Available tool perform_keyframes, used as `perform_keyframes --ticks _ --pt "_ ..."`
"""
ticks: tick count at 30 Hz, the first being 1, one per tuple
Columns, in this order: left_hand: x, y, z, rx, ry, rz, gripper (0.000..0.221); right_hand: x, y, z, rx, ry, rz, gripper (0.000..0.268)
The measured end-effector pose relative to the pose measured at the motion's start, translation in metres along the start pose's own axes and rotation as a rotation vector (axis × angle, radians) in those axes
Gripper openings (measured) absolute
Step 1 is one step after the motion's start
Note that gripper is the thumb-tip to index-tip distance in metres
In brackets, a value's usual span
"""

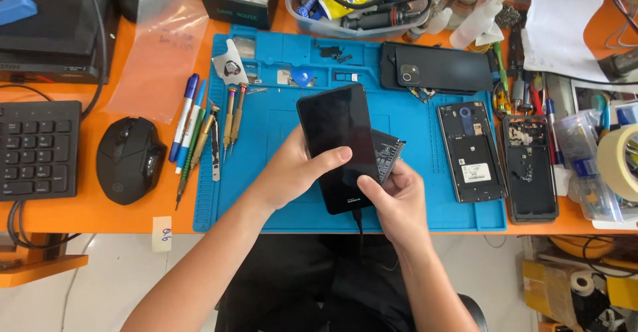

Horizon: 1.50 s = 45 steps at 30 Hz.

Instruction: Testing a new mobile phone display by connecting it to the phone's internal components and powering it on.

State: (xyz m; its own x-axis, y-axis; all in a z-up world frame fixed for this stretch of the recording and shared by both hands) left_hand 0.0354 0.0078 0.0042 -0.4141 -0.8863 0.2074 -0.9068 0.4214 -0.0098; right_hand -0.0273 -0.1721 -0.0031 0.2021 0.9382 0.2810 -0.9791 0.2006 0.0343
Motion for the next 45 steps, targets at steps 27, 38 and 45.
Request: perform_keyframes --ticks 27,38,45 --pt "-0.01 -0.004 0.017 0.062 -0.107 0.027 0.072 -0.006 -0.003 -0.006 0.011 -0.12 -0.016 0.031" --pt "-0.01 -0.007 0.013 0.096 -0.055 0.016 0.073 -0.011 -0.005 -0.013 0.037 -0.11 -0.01 0.037" --pt "-0.008 -0.005 0.009 0.08 -0.064 -0.011 0.058 -0.009 -0.006 -0.007 0.03 -0.103 0.012 0.036"
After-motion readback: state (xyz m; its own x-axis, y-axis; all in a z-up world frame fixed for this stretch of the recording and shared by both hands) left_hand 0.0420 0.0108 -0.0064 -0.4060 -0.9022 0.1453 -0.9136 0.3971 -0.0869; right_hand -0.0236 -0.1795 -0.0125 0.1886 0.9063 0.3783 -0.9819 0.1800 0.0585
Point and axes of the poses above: each hand's wrist, its own y-axis away from the middle knuckle, its own x-axis out of the palm, z = x × y, the point moved 2 cm from there along -y, towards the middle knuckle, and after that the axes turned 7 degrees about -y, right-handed, at the moved point
